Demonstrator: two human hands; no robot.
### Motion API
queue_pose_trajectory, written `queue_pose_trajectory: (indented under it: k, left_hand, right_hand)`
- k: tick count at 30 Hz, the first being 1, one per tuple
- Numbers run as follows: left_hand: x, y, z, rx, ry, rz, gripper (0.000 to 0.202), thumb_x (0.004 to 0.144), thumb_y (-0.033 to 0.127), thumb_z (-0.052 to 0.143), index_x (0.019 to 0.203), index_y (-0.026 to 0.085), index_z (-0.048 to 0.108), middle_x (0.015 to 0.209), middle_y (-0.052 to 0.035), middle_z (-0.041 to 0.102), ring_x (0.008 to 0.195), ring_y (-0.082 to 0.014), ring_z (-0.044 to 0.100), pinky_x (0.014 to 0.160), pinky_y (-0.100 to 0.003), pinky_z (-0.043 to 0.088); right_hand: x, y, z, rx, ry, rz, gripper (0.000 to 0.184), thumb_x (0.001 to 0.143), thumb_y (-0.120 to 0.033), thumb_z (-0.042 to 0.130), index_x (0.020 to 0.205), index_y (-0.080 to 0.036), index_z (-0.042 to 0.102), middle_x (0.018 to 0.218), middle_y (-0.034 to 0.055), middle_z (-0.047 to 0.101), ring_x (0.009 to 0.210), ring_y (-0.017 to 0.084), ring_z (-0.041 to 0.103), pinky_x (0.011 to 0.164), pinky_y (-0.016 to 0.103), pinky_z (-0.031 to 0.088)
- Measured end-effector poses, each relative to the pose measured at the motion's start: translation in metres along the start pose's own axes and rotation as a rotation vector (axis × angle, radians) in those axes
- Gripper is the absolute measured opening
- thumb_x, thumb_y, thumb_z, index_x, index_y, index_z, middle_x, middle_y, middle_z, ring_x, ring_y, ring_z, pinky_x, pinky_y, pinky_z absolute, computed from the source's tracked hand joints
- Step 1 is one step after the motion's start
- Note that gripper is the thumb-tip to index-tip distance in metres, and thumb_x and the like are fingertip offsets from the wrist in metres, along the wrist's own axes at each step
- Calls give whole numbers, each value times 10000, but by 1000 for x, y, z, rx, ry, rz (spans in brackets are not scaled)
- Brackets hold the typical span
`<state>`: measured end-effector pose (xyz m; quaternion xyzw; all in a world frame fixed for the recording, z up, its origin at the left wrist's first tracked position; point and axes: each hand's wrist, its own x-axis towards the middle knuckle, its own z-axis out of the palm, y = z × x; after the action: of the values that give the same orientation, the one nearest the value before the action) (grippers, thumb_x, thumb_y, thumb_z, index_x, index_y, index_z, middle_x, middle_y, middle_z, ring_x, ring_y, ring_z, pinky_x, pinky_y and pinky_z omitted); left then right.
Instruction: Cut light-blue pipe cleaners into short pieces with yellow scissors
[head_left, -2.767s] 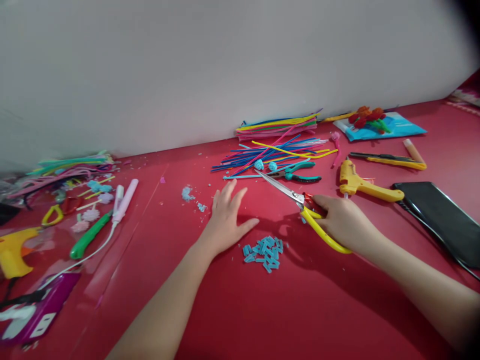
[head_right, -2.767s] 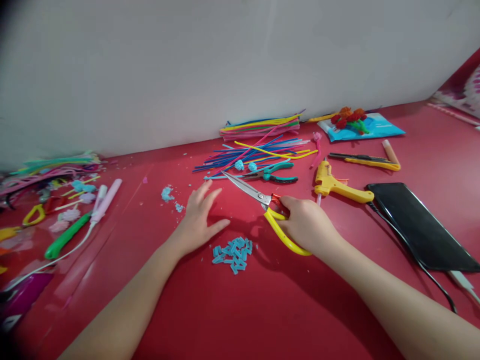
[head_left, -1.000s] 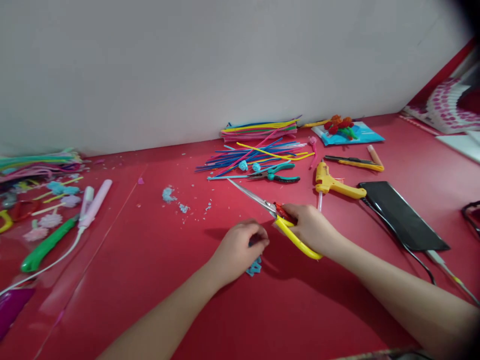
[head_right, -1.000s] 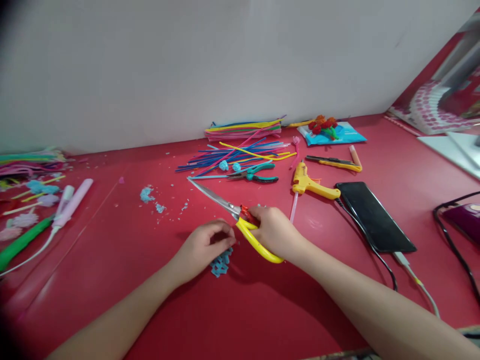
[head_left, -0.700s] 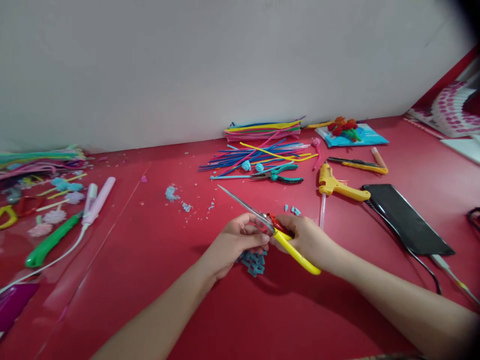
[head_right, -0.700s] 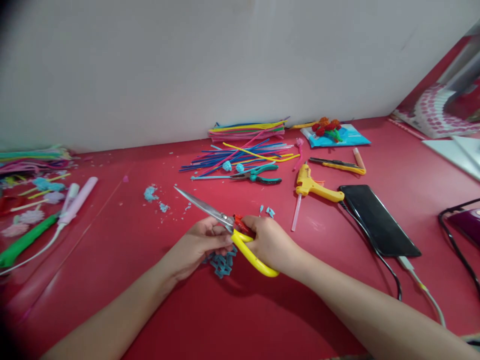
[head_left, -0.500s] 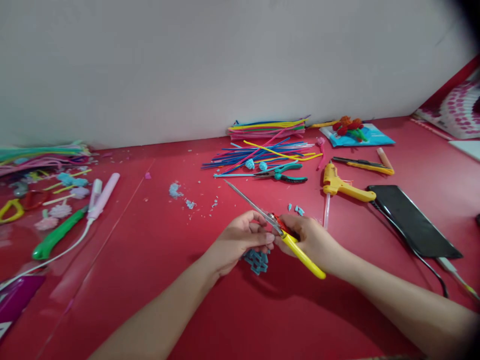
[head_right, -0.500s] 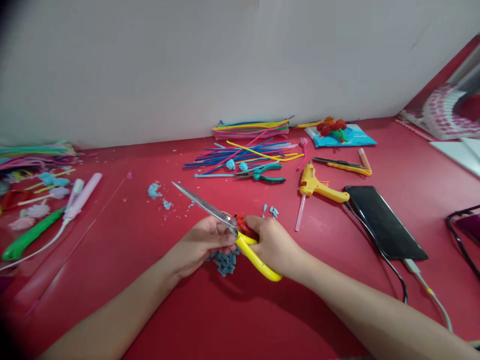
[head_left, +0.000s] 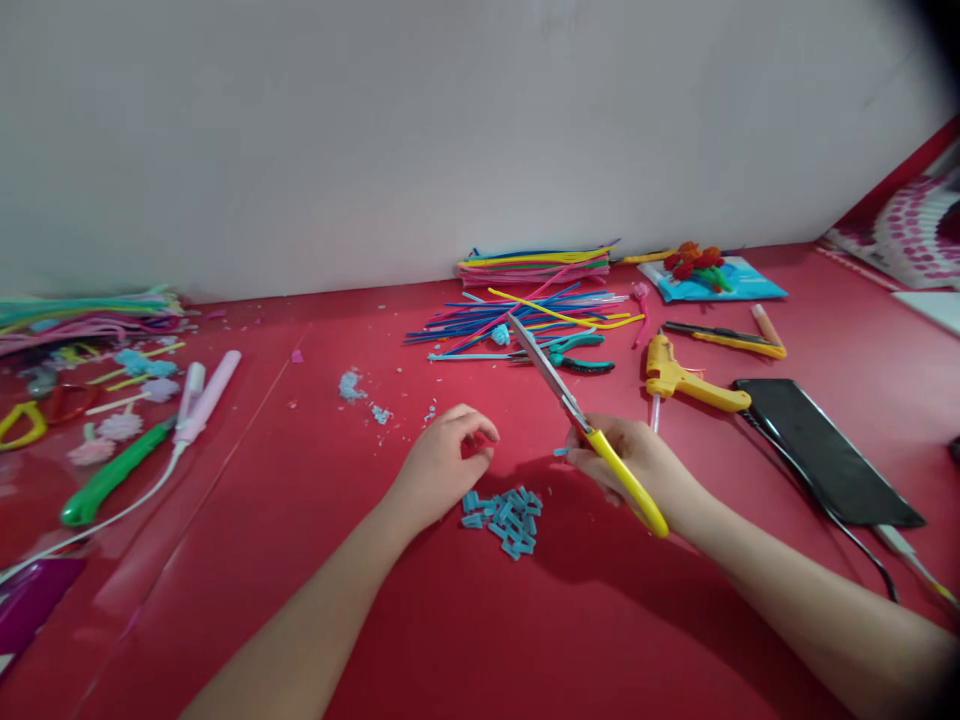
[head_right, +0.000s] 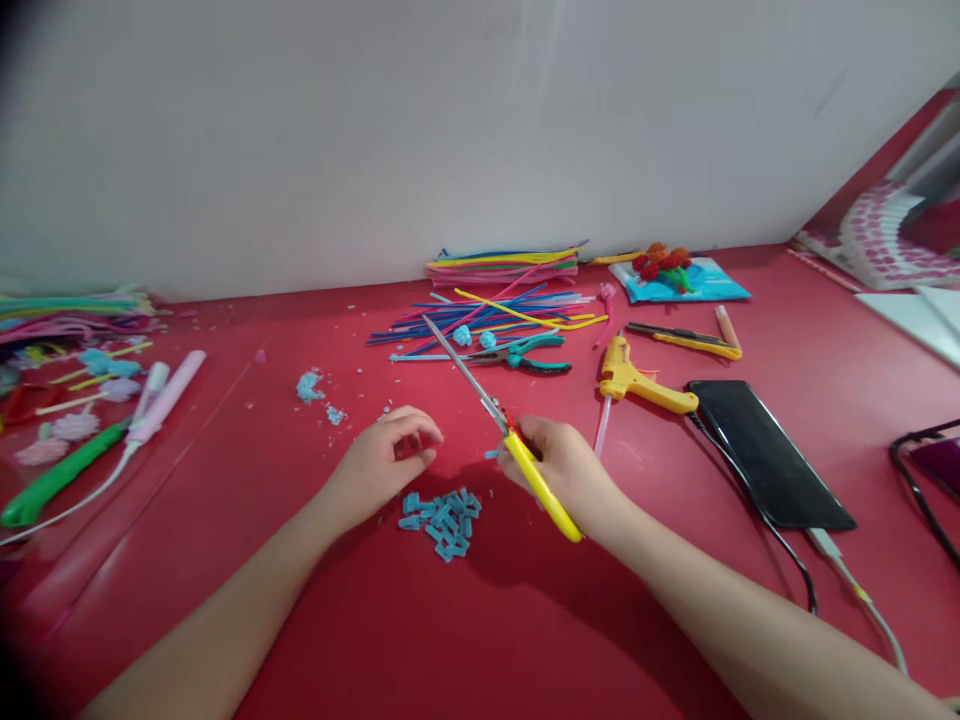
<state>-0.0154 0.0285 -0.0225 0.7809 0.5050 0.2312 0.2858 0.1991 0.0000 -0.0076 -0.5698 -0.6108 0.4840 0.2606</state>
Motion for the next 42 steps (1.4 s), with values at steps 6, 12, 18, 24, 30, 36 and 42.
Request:
queue_pose_trajectory:
  k: [6, 12, 18, 24, 30, 36, 42]
  left_hand:
    - [8, -5, 1, 159, 90, 100, 213, 807, 336, 420, 921, 195, 532, 983, -54, 523, 956, -186, 488, 873, -358, 369]
    - [-1, -11, -24, 423, 57, 149, 459, 805, 416, 417, 1202, 189, 388, 1322, -114, 328, 1223, -247, 273, 1003, -425, 225]
    - [-44, -29, -40, 589, -191, 216, 691, 746, 520, 449, 1326, 210, 239, 1428, -115, 126, 1290, -304, 87, 1022, -510, 105]
    - [-38, -45, -36, 653, -159, 245, 811, 693, 608, 439, 1342, 180, 209, 1419, -150, 142, 1287, -329, 80, 1009, -542, 51]
    - [-3, -47, -26, 675, -144, 343, 812, 701, 630, 393, 1348, 188, 179, 1419, -141, 154, 1292, -308, 79, 1016, -516, 39]
    - [7, -39, -15, 652, 103, 234, 604, 843, 426, 318, 1349, 146, 143, 1416, -158, 152, 1303, -258, 61, 1025, -495, 39]
    - [14, -35, -2, 581, 2, 329, 812, 698, 617, 421, 1341, 178, 192, 1416, -157, 155, 1293, -308, 73, 1011, -528, 25]
  right_hand:
    - [0, -3, 1, -56, 13, -18, 96, 702, -272, 474, 668, -183, 458, 432, -79, 390, 379, 67, 393, 391, 189, 254]
    - [1, 4, -1, -74, 19, -35, 112, 725, -286, 459, 685, -181, 466, 425, -79, 386, 378, 70, 394, 390, 192, 245]
    - [2, 8, -2, 0, 0, -22, 117, 728, -298, 462, 706, -183, 461, 442, -80, 369, 376, 69, 386, 386, 194, 255]
    - [2, 8, -1, 12, 1, -5, 96, 712, -284, 467, 712, -188, 464, 455, -75, 376, 380, 69, 383, 379, 191, 261]
    - [1, 6, 0, 5, 10, -4, 89, 697, -275, 476, 715, -189, 465, 464, -74, 373, 379, 72, 385, 376, 194, 265]
    - [2, 6, 0, -19, 15, -10, 88, 715, -278, 465, 711, -190, 463, 443, -82, 371, 375, 74, 390, 391, 201, 258]
    - [4, 8, -1, -50, 14, -26, 114, 728, -301, 457, 703, -190, 463, 445, -79, 378, 382, 73, 383, 398, 204, 250]
